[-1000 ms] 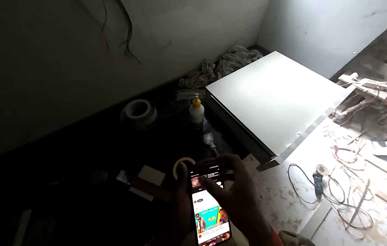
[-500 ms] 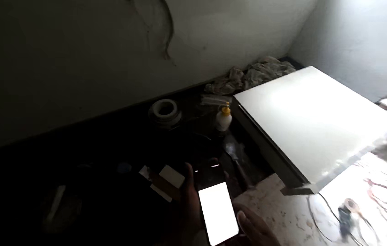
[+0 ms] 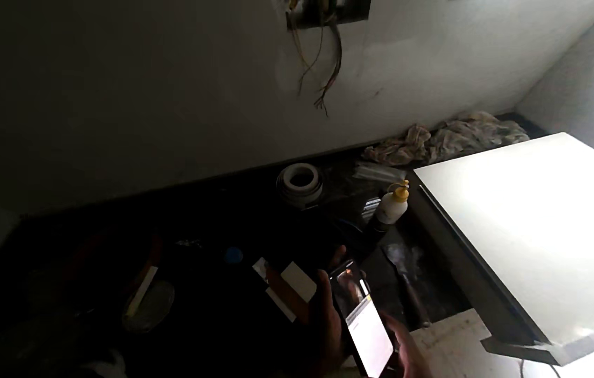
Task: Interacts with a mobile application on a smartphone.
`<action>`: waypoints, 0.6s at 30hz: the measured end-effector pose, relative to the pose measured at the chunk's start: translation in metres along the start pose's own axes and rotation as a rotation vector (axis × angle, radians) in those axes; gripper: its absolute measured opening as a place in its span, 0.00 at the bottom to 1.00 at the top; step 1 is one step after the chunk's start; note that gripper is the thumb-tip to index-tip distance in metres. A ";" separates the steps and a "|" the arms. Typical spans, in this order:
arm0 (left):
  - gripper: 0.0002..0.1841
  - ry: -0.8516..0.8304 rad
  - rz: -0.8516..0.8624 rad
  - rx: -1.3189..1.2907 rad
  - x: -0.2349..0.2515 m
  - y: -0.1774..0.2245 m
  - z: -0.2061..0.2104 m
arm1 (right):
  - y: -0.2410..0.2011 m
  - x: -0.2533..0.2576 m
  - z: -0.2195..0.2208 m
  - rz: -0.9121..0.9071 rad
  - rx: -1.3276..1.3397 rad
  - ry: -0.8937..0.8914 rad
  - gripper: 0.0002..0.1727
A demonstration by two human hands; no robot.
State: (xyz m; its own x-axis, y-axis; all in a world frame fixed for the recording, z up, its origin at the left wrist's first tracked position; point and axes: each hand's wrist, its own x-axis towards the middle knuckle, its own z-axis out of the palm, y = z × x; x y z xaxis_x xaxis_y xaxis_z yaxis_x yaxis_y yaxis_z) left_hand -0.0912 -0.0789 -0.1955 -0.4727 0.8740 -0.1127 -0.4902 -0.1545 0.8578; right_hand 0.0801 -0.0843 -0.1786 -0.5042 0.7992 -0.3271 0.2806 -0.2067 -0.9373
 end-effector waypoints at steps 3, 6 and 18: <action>0.51 -0.207 -0.018 -0.078 0.009 0.000 -0.022 | -0.005 0.004 0.002 -0.026 -0.043 0.019 0.59; 0.50 -0.553 0.062 0.038 0.038 0.021 -0.051 | -0.003 0.011 -0.003 -0.099 -0.028 0.025 0.56; 0.56 -1.032 -0.036 0.691 0.098 0.085 -0.090 | -0.015 0.025 -0.003 -0.208 -0.210 0.094 0.50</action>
State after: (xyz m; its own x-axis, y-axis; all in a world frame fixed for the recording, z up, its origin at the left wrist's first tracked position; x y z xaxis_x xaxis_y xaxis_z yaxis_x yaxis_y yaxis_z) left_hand -0.2455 -0.0478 -0.1785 0.4830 0.8748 0.0364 0.1453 -0.1211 0.9819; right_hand 0.0661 -0.0598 -0.1723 -0.4938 0.8628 -0.1088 0.3468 0.0806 -0.9345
